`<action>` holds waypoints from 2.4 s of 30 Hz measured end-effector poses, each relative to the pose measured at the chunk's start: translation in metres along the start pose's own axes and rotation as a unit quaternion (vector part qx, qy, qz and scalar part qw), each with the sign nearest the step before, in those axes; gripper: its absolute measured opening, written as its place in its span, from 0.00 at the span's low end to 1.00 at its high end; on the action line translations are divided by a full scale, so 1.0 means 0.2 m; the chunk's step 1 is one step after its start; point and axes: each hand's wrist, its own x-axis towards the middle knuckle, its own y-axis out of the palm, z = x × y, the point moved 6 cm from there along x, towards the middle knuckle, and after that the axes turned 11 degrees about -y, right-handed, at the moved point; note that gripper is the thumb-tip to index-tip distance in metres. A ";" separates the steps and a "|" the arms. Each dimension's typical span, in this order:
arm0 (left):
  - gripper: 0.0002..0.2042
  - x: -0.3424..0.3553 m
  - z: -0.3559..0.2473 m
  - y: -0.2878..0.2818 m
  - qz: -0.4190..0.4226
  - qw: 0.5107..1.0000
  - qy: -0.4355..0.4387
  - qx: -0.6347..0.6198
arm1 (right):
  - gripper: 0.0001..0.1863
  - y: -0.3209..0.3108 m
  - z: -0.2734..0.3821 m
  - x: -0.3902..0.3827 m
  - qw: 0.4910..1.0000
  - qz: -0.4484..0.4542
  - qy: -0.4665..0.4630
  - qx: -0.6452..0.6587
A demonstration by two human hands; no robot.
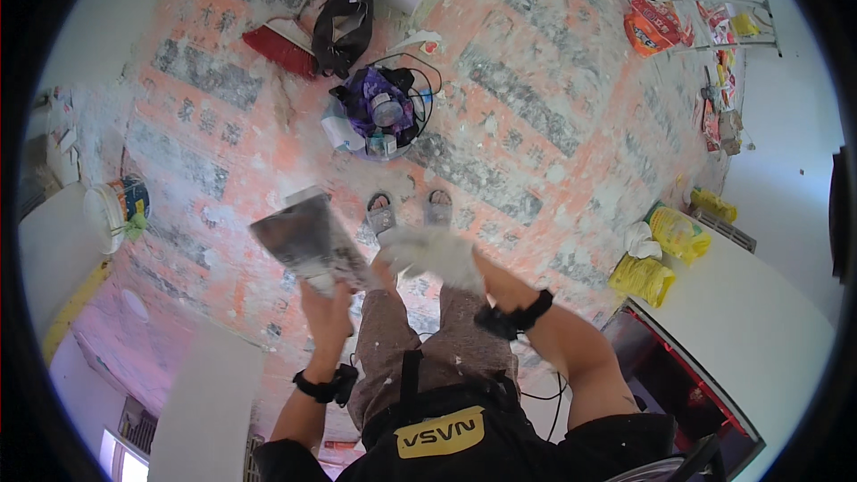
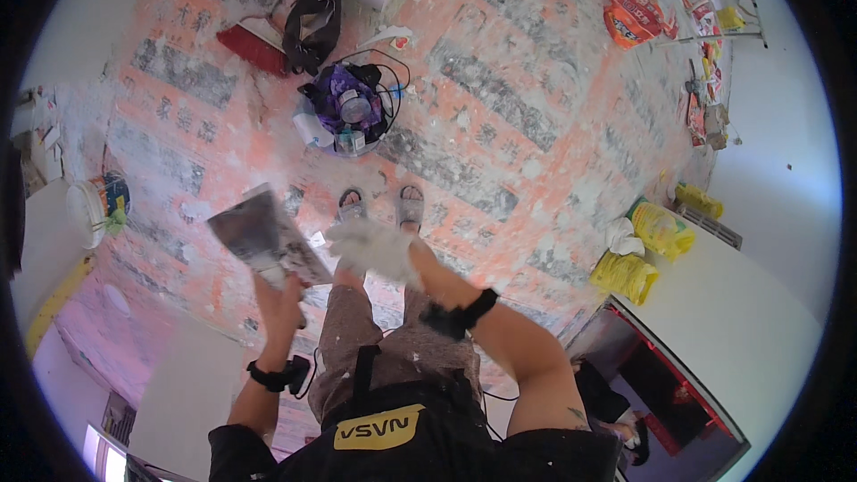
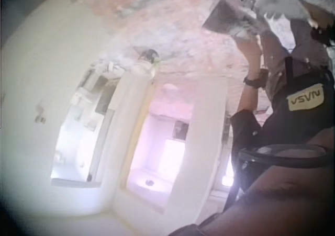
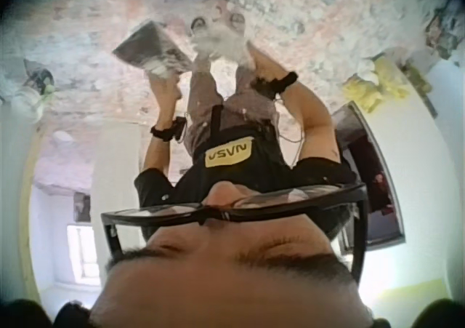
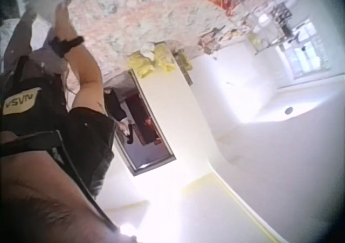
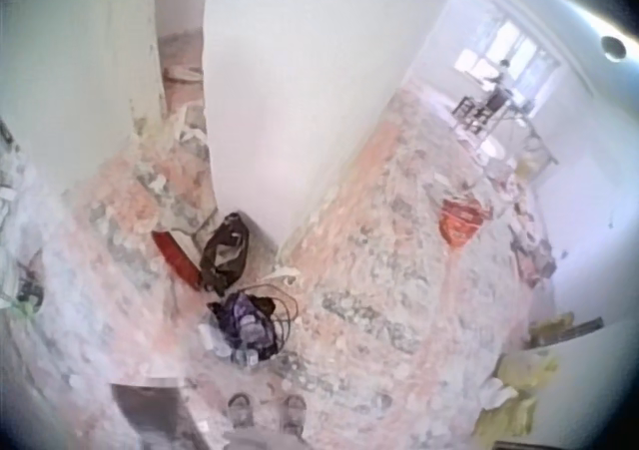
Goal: Skimming or plastering a wall using a putty knife and a hawk.
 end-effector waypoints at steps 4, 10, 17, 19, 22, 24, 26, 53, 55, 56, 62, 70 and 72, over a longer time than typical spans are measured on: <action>0.16 0.20 0.12 -0.26 -0.032 0.999 -0.026 0.005 | 0.17 -0.57 -0.76 0.34 0.975 -0.117 0.167 0.083; 0.12 0.33 0.43 -0.36 -0.112 0.989 -0.084 -0.044 | 0.19 -1.23 -1.55 1.00 0.933 -0.180 0.308 -0.041; 0.21 0.28 0.64 -0.17 -0.228 0.949 -0.204 -0.081 | 0.24 -1.40 -1.90 1.60 0.957 -0.146 0.152 -0.198; 0.28 0.27 0.65 -0.05 -0.238 0.940 -0.235 -0.070 | 0.26 -1.45 -1.98 1.69 0.955 -0.137 0.105 -0.241; 0.35 0.22 0.61 0.00 -0.287 0.921 -0.258 -0.060 | 0.30 -1.22 -1.95 1.80 0.952 -0.151 0.111 -0.243; 0.35 0.26 0.62 0.20 -0.254 0.926 -0.266 -0.081 | 0.31 -1.45 -2.07 1.81 0.921 -0.211 0.183 -0.272; 0.35 0.27 0.59 0.26 -0.257 0.926 -0.269 -0.064 | 0.27 -1.37 -2.06 1.82 0.916 -0.216 0.219 -0.257; 0.22 0.31 0.05 0.66 -0.238 0.961 -0.136 0.032 | 0.20 -2.57 -2.30 0.81 0.849 -0.384 0.166 -0.324; 0.21 0.32 0.00 0.67 -0.228 0.965 -0.124 0.048 | 0.18 -2.78 -2.39 0.65 0.841 -0.449 0.119 -0.278; 0.21 0.35 0.00 0.69 -0.225 0.966 -0.120 0.044 | 0.18 -2.96 -2.49 0.53 0.833 -0.474 0.119 -0.259; 0.21 0.37 -0.22 0.74 -0.234 0.965 -0.083 0.082 | 0.21 -3.19 -2.76 0.27 0.805 -0.468 0.278 -0.237; 0.20 0.45 -0.41 0.56 -0.230 0.967 -0.081 0.068 | 0.24 -3.02 -2.42 0.04 0.697 -0.647 0.229 -0.205; 0.19 0.52 -0.41 0.52 -0.213 0.974 -0.078 0.029 | 0.24 -2.94 -2.20 0.14 0.762 -0.619 0.127 -0.139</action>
